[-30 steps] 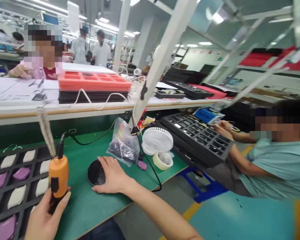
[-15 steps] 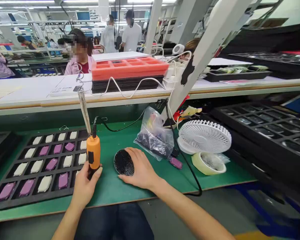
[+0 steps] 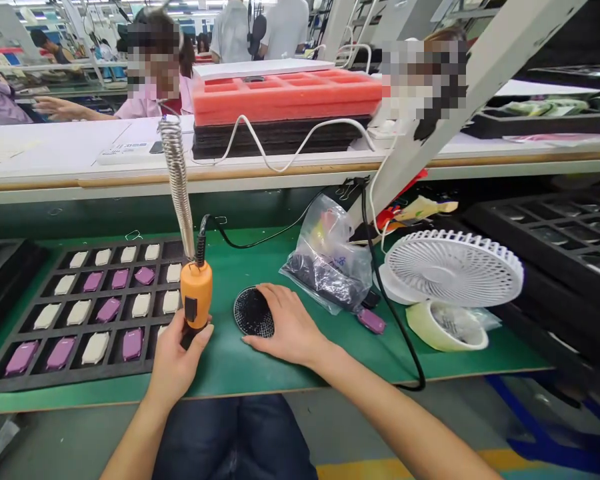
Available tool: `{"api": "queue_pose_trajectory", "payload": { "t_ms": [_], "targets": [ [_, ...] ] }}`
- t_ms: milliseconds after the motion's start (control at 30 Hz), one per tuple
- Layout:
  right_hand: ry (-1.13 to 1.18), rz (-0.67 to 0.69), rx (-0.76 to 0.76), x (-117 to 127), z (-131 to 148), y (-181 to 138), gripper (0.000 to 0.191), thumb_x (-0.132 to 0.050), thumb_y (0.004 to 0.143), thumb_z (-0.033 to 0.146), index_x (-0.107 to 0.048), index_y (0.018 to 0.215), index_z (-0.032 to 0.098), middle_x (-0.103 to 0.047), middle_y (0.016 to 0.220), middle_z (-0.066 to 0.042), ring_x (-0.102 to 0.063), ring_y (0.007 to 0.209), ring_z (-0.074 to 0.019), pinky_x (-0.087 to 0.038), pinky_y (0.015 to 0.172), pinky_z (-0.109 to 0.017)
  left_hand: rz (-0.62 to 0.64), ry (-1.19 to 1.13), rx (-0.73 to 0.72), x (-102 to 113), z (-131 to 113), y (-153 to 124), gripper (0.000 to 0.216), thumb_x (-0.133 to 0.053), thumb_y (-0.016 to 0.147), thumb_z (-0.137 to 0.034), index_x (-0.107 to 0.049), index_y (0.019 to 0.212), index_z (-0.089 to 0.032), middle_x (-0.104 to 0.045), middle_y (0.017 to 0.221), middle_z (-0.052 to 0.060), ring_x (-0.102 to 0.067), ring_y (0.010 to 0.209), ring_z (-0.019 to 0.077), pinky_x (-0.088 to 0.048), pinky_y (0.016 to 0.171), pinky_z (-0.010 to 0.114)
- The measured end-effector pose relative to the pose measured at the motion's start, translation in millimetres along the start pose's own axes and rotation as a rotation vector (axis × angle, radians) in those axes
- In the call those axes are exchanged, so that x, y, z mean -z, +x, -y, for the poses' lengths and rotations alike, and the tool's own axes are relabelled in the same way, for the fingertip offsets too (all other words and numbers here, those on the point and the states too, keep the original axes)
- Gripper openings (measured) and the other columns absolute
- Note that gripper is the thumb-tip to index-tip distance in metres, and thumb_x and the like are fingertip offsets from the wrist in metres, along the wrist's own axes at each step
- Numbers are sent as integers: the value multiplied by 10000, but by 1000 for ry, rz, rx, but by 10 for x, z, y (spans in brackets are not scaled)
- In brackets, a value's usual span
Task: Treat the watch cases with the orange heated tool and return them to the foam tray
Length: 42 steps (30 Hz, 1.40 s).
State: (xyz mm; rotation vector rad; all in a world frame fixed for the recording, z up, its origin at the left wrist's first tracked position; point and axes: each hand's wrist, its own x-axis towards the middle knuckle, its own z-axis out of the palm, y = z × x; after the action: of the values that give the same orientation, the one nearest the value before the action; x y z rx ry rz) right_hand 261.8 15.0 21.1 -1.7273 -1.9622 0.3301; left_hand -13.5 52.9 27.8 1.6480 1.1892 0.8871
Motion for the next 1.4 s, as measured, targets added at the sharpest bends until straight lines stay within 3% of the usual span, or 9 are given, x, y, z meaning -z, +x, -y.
{"api": "queue_pose_trajectory", "payload": {
  "t_ms": [200, 700, 867, 1033, 1233, 1400],
  "targets": [
    [-15, 79, 63, 136, -131, 116, 595, -654, 942, 517, -532, 1454, 239, -533, 1545, -120, -544, 1400, -306, -491, 1153, -600, 5, 10, -3, 6, 12, -8, 400, -684, 952, -505, -661, 1212, -202, -767, 1180, 95, -736, 1109, 243, -573, 1002, 353],
    [-87, 61, -22, 39, -41, 76, 621, -641, 940, 548, -519, 1464, 237, -540, 1531, -123, -540, 1399, -309, -486, 1154, -607, 11, 25, 35, 18, 44, -53, 390, -715, 926, -501, -669, 1192, -220, -761, 1182, 69, -727, 1083, 240, -580, 919, 312],
    [-108, 131, 30, 83, -35, 10, 732, -638, 926, 593, -435, 1548, 266, -367, 1693, -127, -374, 1554, -362, -356, 1249, -670, 21, 27, 46, 27, 69, -64, 388, -713, 928, -495, -665, 1203, -226, -761, 1188, 63, -724, 1089, 238, -581, 890, 304],
    [-149, 196, 52, 126, 23, -141, 755, -591, 948, 607, -377, 1596, 283, -383, 1701, -115, -199, 1645, -368, -147, 1313, -730, 27, 33, 55, 31, 86, -68, 387, -717, 919, -506, -679, 1175, -218, -766, 1174, 67, -725, 1086, 250, -582, 877, 315],
    [-172, 249, 77, 164, 39, -228, 769, -546, 972, 606, -315, 1630, 282, -394, 1707, -105, -119, 1669, -359, -126, 1320, -737, 40, 37, 49, 36, 70, -69, 371, -714, 928, -501, -674, 1184, -236, -759, 1193, 55, -718, 1111, 246, -573, 917, 317],
    [-175, 257, 108, 169, 27, -147, 771, -556, 970, 599, -308, 1632, 292, -358, 1722, -113, -150, 1663, -361, -140, 1324, -724, 46, 45, 44, 26, 62, -68, 359, -696, 944, -510, -670, 1172, -234, -754, 1196, 59, -711, 1125, 248, -567, 946, 325]
  ]
}}
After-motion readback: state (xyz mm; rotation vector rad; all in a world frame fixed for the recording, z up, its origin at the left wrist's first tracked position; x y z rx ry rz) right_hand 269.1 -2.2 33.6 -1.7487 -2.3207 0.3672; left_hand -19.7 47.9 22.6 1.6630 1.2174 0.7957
